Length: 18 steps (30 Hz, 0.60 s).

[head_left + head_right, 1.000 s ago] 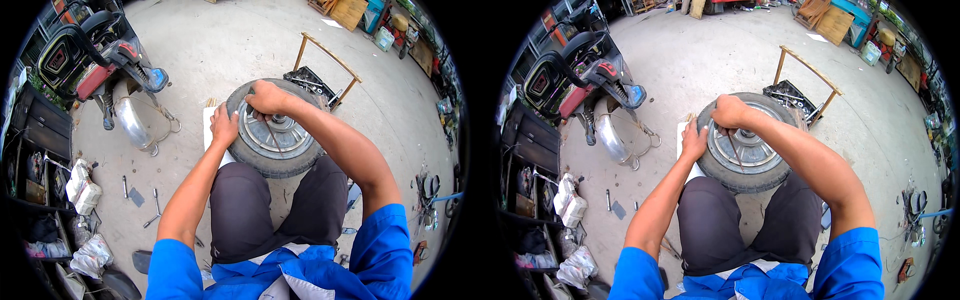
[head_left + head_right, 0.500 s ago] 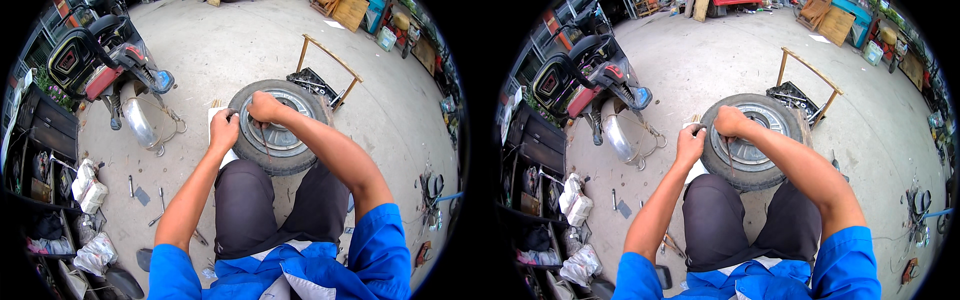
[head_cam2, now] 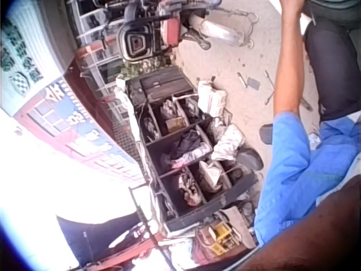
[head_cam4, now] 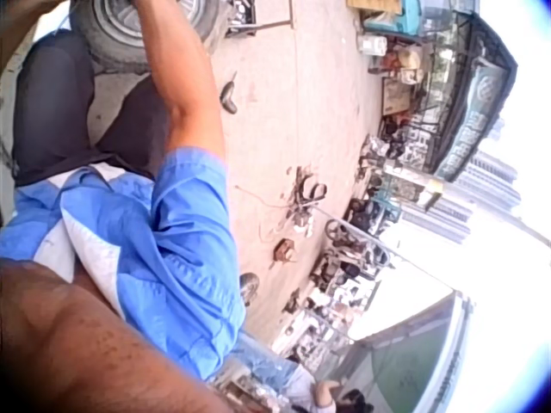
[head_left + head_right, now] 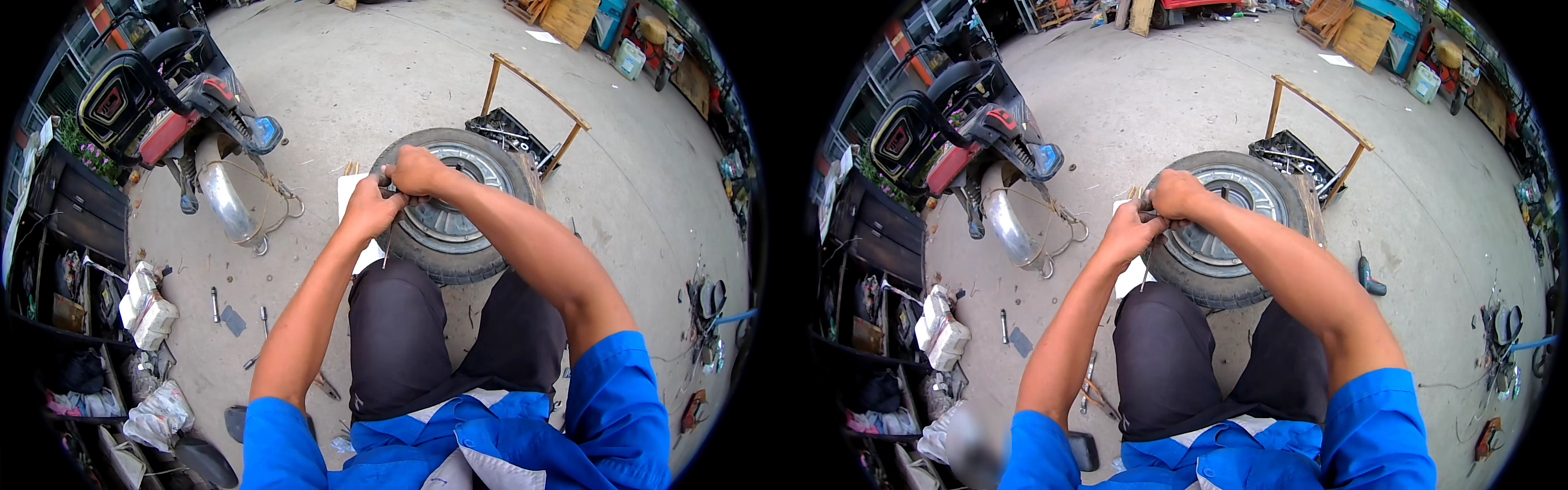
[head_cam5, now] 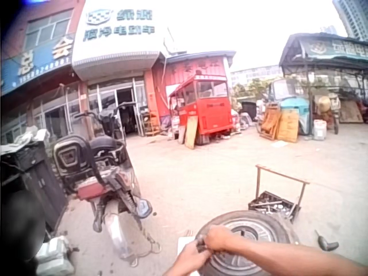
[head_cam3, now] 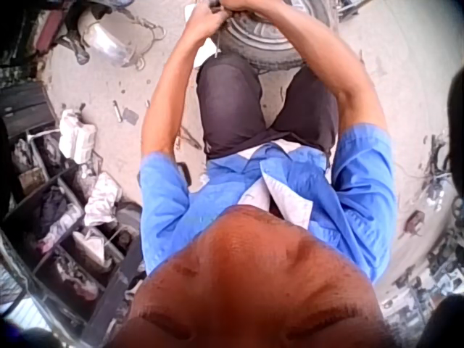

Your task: The person sits on the floor and uses a hammer and a screwdriver to pry and adjust the tire bead on a motorcycle wheel. They repeatedly strike the rim and use the tool to separate the tire from the rim, rotating the wheel as they work.

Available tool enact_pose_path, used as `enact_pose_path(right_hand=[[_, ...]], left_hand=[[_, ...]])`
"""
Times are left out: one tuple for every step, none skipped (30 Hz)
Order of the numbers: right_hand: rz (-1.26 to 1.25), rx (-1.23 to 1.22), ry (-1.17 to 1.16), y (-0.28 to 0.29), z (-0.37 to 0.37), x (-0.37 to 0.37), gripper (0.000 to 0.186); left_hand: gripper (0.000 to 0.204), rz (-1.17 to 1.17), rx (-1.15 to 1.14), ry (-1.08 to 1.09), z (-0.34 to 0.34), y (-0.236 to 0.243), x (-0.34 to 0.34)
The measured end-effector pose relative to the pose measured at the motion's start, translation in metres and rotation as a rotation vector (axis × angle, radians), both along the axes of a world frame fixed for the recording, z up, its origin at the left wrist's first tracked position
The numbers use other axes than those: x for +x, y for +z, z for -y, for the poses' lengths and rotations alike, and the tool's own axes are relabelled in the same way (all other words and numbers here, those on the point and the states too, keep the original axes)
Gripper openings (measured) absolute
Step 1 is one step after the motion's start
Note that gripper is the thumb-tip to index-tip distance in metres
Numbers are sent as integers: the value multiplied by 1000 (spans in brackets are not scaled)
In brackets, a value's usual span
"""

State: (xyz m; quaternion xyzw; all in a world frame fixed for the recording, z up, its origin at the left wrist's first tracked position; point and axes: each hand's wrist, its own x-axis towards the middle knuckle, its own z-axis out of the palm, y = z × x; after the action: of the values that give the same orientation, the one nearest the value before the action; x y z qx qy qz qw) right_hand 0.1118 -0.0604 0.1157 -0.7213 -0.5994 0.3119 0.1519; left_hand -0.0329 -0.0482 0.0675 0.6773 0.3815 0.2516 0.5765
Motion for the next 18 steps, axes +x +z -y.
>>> enact_pose_path(right_hand=[[-14, 23, -11, -6, -1, 1, 49], [-28, 49, -17, -12, -3, 1, 50], [2, 78, 7, -16, -5, 2, 51], [33, 107, 29, -20, -7, 6, 51], [64, 134, 52, -18, -6, 6, 52], [43, 97, 56, -16, -5, 8, 52], [21, 60, 60, -14, -4, 10, 53], [-1, 24, 63, -8, -1, 11, 53], [47, 135, 32, -3, 4, 13, 52], [95, 247, 3, 1, 11, 15, 52], [144, 354, -26, 2, 17, 18, 51], [123, 446, -94, 3, 20, 24, 50], [100, 538, -160, 3, 21, 34, 49], [81, 626, -238, 1, 27, 44, 48], [93, 651, -336, -2, 34, 55, 46], [106, 676, -434, -7, 41, 64, 44], [116, 700, -529, -12, 49, 72, 43], [161, 711, -546, -23, 53, 80, 41]], left_hand=[[23, 10, -37, -26, 2, 6, 3], [22, 19, -72, -47, 3, 10, 6], [21, 12, -104, 0, 2, 8, 10], [21, 6, -136, 46, 1, 4, 17], [20, -1, -170, 92, 1, 3, 21], [20, -3, -211, 114, 0, 3, 23], [20, -5, -251, 135, -1, 2, 25], [20, -9, -291, 155, -3, 3, 28], [21, -44, -249, 134, -5, 3, 29], [21, -79, -206, 115, -7, 4, 28], [21, -112, -167, 97, -8, 2, 29], [21, -216, -71, 128, -11, -2, 32], [20, -321, 25, 161, -13, -8, 36], [21, -425, 121, 181, -12, -13, 43], [35, -504, 64, 137, -2, 5, 48], [35, -562, 156, 120, 0, 9, 52], [35, -619, 248, 106, 2, 11, 53], [35, -678, 343, 94, 2, 12, 53]])
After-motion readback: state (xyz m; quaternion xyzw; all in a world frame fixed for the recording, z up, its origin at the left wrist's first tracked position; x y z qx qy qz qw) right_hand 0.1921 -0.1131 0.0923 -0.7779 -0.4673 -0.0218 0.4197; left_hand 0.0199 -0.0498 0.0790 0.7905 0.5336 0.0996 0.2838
